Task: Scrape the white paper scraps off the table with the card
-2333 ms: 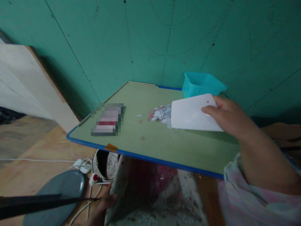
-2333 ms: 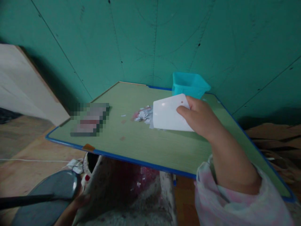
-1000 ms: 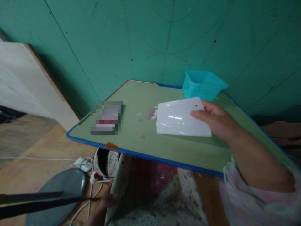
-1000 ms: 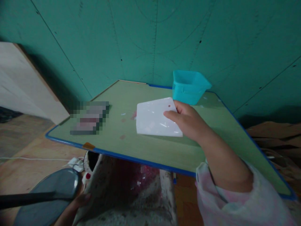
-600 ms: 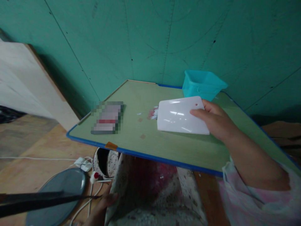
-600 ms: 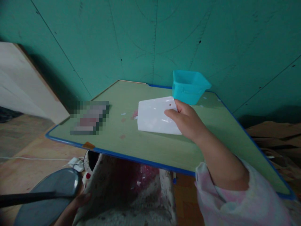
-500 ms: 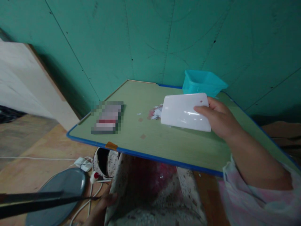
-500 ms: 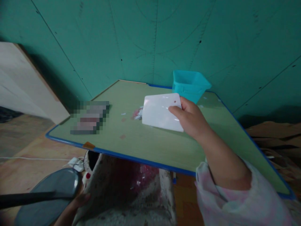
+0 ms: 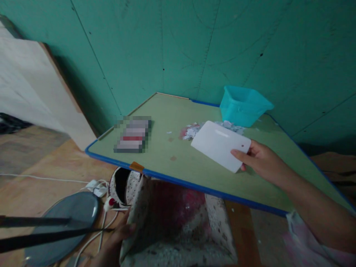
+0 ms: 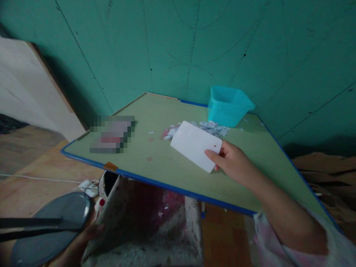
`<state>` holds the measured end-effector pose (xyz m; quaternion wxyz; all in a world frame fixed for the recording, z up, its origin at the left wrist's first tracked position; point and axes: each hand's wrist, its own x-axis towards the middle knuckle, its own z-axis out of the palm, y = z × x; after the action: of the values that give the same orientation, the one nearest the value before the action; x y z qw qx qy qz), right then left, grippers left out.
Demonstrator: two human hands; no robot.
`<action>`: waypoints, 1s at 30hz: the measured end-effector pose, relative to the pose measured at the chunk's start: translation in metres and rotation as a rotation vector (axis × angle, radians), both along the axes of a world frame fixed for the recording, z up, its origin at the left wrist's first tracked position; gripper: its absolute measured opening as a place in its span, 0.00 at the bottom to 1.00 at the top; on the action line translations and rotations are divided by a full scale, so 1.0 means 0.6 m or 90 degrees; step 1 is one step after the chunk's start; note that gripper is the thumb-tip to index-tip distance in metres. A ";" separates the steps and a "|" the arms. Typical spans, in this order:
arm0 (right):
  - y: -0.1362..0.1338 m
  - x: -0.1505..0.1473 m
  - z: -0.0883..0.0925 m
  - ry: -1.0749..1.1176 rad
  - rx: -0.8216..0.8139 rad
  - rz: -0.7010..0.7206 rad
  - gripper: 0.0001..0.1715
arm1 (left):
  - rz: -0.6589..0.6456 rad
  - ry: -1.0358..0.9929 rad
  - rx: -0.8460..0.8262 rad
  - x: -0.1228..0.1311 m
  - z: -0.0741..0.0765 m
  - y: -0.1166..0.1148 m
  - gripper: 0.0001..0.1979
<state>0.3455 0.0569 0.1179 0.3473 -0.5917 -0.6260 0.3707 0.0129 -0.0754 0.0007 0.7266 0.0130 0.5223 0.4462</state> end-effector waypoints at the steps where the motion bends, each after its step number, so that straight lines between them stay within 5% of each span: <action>1: -0.006 0.003 -0.003 -0.013 -0.014 0.002 0.12 | -0.017 -0.001 0.015 0.001 -0.003 0.000 0.38; 9: -0.017 -0.067 -0.018 -0.006 -0.041 0.094 0.10 | -0.050 0.031 0.066 0.023 0.002 0.003 0.35; 14: 0.002 -0.108 0.007 0.039 -0.005 0.193 0.09 | -0.016 0.009 0.073 0.013 0.011 -0.007 0.35; 19: 0.060 -0.102 0.032 -0.006 0.085 0.114 0.12 | -0.004 -0.022 0.101 0.003 0.027 -0.009 0.31; 30: 0.084 -0.100 -0.016 -0.047 0.080 0.099 0.11 | 0.000 -0.021 0.072 -0.006 0.017 0.000 0.14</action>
<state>0.2853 0.1072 0.1081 0.3306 -0.5313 -0.7045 0.3348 0.0093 -0.0757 0.0111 0.7335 0.0469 0.4839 0.4749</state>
